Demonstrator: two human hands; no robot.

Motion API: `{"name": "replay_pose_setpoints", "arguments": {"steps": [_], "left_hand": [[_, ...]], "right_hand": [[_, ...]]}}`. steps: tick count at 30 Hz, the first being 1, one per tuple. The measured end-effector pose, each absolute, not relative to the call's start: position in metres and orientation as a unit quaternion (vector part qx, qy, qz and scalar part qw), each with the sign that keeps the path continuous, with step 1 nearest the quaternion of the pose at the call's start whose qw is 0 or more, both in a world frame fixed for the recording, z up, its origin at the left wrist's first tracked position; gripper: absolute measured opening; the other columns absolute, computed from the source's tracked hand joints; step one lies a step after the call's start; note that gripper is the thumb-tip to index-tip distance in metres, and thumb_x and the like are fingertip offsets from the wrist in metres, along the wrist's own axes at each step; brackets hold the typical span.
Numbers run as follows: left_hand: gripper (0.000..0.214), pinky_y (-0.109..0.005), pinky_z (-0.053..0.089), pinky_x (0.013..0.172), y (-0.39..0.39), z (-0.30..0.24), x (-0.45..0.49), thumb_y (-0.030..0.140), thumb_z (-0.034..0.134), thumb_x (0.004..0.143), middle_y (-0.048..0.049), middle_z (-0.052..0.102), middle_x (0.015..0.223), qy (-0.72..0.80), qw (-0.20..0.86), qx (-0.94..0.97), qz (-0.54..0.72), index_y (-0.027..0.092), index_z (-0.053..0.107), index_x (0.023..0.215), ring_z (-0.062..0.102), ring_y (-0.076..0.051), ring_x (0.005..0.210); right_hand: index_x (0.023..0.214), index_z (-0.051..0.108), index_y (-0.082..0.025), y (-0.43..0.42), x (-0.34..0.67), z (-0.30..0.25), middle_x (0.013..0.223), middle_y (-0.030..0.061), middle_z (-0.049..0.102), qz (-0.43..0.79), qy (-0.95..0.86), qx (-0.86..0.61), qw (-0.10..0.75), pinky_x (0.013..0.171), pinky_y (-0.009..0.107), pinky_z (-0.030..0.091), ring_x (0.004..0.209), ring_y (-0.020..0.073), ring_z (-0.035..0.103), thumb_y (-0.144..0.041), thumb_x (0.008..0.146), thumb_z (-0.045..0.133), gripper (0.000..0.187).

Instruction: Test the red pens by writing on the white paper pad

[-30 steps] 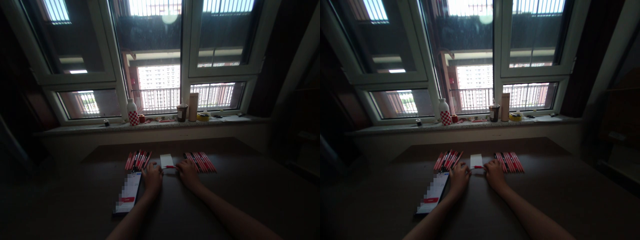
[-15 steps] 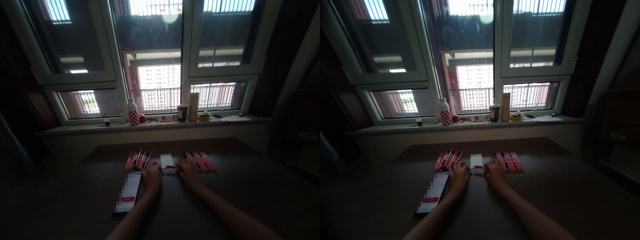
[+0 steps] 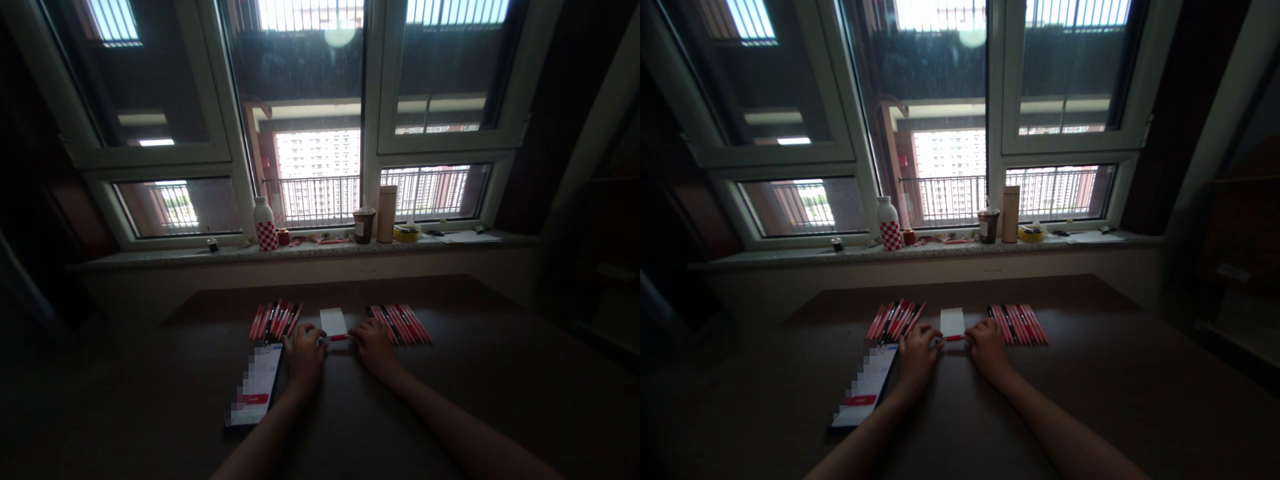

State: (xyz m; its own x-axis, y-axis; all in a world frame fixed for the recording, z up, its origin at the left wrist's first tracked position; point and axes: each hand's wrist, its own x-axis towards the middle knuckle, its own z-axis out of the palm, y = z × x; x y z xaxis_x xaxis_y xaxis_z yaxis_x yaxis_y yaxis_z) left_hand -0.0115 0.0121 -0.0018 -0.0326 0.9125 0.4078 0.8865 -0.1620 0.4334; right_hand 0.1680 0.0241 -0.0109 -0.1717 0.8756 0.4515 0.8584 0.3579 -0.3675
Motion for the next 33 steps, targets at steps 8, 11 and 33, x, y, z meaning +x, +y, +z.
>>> {"name": "replay_pose_setpoints", "arguments": {"steps": [8, 11, 33], "left_hand": [[0.014, -0.048, 0.023, 0.104, 0.0115, -0.0014, -0.0108, 0.027, 0.056, 0.081, -0.0037, 0.056, 0.114, 0.643, 0.008, 0.699, 0.313, 0.027, 0.069, 0.085, 0.049, -0.022, 0.113], [0.014, -0.049, 0.024, 0.104, 0.0112, -0.0014, -0.0109, 0.027, 0.055, 0.082, -0.0034, 0.057, 0.113, 0.642, 0.002, 0.699, 0.314, 0.027, 0.069, 0.084, 0.049, -0.022, 0.112], [0.020, -0.041, 0.028, 0.098, 0.0146, -0.0079, -0.0125, 0.026, 0.045, 0.087, -0.0056, 0.058, 0.108, 0.698, -0.073, 0.649, 0.295, 0.023, 0.064, 0.096, 0.049, -0.022, 0.104]], "right_hand": [[0.096, 0.071, -0.024, 0.0245, 0.1678, -0.0106, 0.096, 0.0037, 0.068, 0.032, -0.770, -0.552, 0.318, 0.093, 0.035, 0.028, 0.102, 0.0222, 0.048, -0.021, 0.088, 0.054, 0.019], [0.095, 0.071, -0.023, 0.0237, 0.1676, -0.0101, 0.095, 0.0040, 0.068, 0.039, -0.768, -0.549, 0.329, 0.093, 0.034, 0.029, 0.102, 0.0225, 0.048, -0.019, 0.088, 0.054, 0.019], [0.090, 0.067, -0.019, 0.0237, 0.1690, -0.0113, 0.094, 0.0042, 0.068, 0.022, -0.736, -0.574, 0.360, 0.090, 0.032, 0.030, 0.099, 0.0223, 0.049, -0.013, 0.084, 0.053, 0.017]]}}
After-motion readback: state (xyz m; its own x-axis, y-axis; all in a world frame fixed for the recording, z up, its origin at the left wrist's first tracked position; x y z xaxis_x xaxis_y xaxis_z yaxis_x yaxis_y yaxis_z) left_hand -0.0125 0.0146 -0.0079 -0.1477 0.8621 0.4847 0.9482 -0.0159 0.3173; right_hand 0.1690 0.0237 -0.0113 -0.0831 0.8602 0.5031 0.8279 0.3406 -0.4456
